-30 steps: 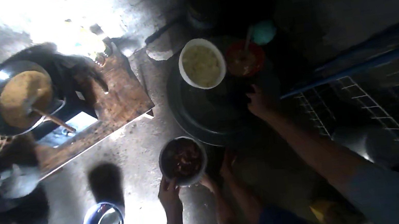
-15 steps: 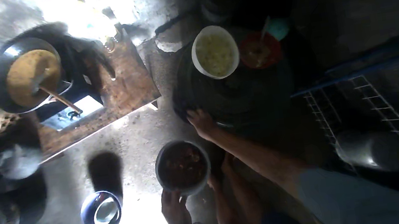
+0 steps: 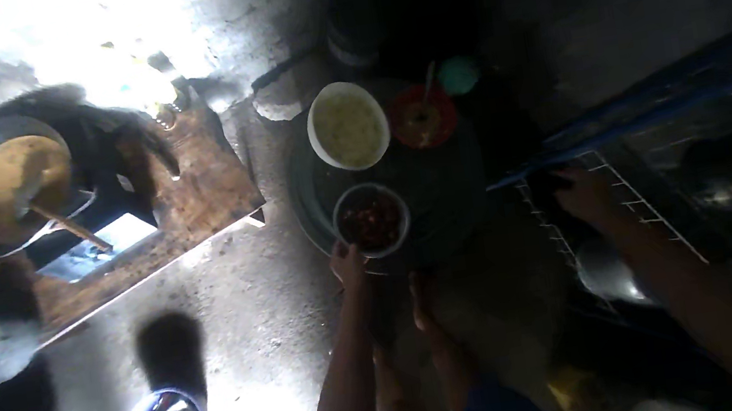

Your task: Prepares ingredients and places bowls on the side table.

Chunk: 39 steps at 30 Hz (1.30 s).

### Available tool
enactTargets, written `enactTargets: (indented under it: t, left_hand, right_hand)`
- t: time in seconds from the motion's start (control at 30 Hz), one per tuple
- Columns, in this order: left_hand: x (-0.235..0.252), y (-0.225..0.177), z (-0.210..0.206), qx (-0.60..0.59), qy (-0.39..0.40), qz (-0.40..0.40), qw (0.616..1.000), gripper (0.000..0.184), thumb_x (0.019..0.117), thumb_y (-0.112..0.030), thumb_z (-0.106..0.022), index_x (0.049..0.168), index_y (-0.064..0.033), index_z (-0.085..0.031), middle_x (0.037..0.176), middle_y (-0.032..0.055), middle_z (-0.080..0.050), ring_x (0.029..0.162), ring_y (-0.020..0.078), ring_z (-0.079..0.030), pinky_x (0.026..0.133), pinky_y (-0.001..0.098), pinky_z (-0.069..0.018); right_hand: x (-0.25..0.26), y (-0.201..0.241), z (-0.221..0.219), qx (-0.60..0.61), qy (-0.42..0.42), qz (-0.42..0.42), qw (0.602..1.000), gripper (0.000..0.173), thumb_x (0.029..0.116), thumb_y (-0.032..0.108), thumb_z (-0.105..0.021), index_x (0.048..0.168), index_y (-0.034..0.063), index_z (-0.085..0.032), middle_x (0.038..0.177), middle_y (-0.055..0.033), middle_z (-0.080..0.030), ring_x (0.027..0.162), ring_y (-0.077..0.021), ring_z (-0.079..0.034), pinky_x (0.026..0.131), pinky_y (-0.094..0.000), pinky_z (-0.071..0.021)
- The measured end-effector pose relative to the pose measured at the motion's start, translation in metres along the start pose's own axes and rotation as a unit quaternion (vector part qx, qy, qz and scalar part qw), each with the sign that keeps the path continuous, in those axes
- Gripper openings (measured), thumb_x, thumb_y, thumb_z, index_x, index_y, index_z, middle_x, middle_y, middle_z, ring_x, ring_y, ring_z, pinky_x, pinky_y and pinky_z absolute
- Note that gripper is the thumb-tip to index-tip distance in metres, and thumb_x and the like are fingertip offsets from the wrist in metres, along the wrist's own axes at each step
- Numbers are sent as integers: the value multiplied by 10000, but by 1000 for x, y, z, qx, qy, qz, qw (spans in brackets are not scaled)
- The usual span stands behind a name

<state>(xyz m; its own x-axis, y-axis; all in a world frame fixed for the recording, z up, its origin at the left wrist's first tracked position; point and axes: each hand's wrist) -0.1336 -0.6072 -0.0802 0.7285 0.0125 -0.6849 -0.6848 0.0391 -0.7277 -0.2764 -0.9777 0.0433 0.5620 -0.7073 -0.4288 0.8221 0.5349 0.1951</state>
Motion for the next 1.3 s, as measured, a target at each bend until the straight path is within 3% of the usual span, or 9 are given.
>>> enactTargets:
  t: [0.23, 0.43, 0.5, 0.6, 0.7, 0.8, 0.93, 1.07, 1.3]
  left_hand:
    - [20, 11, -34, -23, -59, -12, 998, 528, 1015, -20, -573, 1510, 42, -399, 1304, 313, -566, 1004, 323, -653, 828, 443, -580]
    - [8, 20, -39, -37, -97, 0, 995, 614, 1047, -104, -566, 1599, -73, -298, 1304, 319, -558, 967, 339, -656, 801, 463, -581]
    - [-1, 16, -41, -19, -102, 13, 995, 592, 1051, -88, -549, 1590, -50, -305, 1256, 318, -578, 941, 329, -662, 802, 449, -584]
    - [-7, 6, -42, 12, -103, 26, 994, 550, 1057, -81, -539, 1568, -24, -343, 1164, 293, -619, 864, 290, -654, 772, 419, -573]
    - [-8, 7, -42, -10, -98, 36, 994, 537, 1057, -79, -541, 1559, -24, -358, 1163, 287, -622, 855, 272, -666, 762, 398, -582]
    - [-14, 18, -37, -16, -96, 37, 995, 538, 1043, -68, -564, 1548, -32, -385, 1173, 280, -624, 864, 268, -670, 759, 393, -582]
    - [-55, 47, -27, 65, -55, 39, 996, 504, 1035, -120, -587, 1511, -26, -450, 1157, 251, -653, 900, 272, -668, 802, 419, -570]
    - [-108, 95, -10, 121, 29, 62, 990, 429, 1048, -187, -578, 1434, -3, -542, 1246, 239, -655, 1000, 281, -665, 860, 431, -552]
    - [-150, 109, 17, 37, -29, 136, 990, 404, 1068, -221, -548, 1414, -13, -557, 1240, 244, -655, 1054, 316, -685, 879, 471, -580]
  right_hand:
    - [66, 76, -78, 123, -24, 12, 992, 493, 1028, 95, -574, 1512, 42, -497, 1633, -242, -335, 1483, -450, -362, 1188, -608, -333]
    - [-53, 70, -164, -50, 241, 219, 944, 501, 941, 86, -642, 1423, 222, -643, 1607, -50, -444, 1459, -370, -402, 1152, -549, -409]
    - [-67, 44, -162, 2, 320, 248, 915, 416, 928, 64, -647, 1321, 178, -720, 1545, -61, -519, 1425, -330, -459, 1177, -514, -388]
    - [-44, 41, -104, 142, 231, 242, 932, 337, 888, -69, -623, 1182, 23, -759, 1428, -215, -591, 1329, -355, -565, 1126, -465, -459]
    - [22, 58, -41, 108, 115, 181, 971, 337, 964, -25, -568, 1264, 25, -713, 1482, -230, -541, 1351, -372, -548, 1136, -493, -443]
    - [76, 63, -58, 26, 76, 86, 993, 397, 1026, 131, -570, 1412, 49, -614, 1575, -242, -426, 1418, -421, -462, 1163, -566, -385]
    - [-18, 88, -122, -66, 156, 63, 983, 422, 996, 208, -602, 1400, 88, -627, 1565, -252, -415, 1386, -433, -487, 1123, -570, -443]
    - [-106, 83, -154, 62, 346, 96, 931, 385, 959, 104, -643, 1341, 72, -681, 1474, -201, -539, 1351, -323, -539, 1138, -456, -450]
    - [-41, 114, -64, -34, 268, 161, 949, 366, 986, 104, -596, 1342, 93, -676, 1522, -177, -499, 1341, -338, -548, 1104, -500, -471]
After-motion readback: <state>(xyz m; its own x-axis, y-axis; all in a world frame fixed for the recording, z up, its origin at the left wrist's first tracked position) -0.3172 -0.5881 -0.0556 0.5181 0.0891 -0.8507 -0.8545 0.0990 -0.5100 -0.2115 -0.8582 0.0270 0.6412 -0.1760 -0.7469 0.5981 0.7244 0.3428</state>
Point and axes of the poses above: each hand's wrist, its own x-axis towards the middle knuckle, its own z-axis out of the back of the hand, y = z × x
